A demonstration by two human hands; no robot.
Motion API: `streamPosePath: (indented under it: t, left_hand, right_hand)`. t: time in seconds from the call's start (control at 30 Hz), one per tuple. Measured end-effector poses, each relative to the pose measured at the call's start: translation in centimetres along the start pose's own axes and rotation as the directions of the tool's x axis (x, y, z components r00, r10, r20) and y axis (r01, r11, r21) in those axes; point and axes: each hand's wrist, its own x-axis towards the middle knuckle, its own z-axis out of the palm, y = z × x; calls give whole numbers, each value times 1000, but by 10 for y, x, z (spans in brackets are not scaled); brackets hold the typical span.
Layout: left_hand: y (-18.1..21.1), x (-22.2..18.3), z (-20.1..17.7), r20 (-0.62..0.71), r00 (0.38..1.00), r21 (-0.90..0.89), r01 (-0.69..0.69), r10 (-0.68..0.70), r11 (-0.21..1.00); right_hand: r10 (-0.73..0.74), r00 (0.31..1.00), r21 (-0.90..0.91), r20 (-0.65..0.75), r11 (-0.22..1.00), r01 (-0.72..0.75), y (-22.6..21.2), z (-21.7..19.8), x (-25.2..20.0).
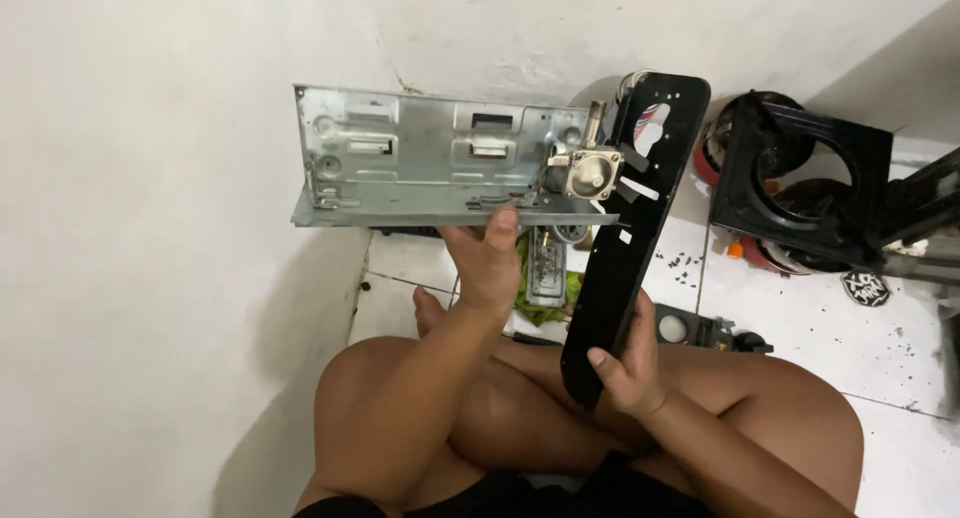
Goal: Wiping down and inspecting internal metal and plastic components of an appliance, likely a gas stove, during maintenance.
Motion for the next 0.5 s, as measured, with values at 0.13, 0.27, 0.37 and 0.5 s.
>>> streamPosePath:
  t: [0.13, 0.27, 0.37, 0.5]
  left_hand:
    - [1, 0, -2, 4, 1000, 25, 12, -12, 1000]
    - [-3, 0, -4, -40, 999, 47, -2, 4, 999]
    - [6, 2, 5, -58, 998, 47, -31, 34, 998]
    - [10, 5, 11, -73, 994, -16, -82, 80, 997]
  right_hand:
    - [-7, 1000, -5, 27, 1000, 7, -1, -2, 1]
    - [-23, 999, 10, 32, 1000, 23, -2, 5, -2]
    - [-30, 999, 36, 20, 999, 29, -11, 6, -2]
    - [-46, 998, 2, 31, 999, 46, -8, -1, -6]
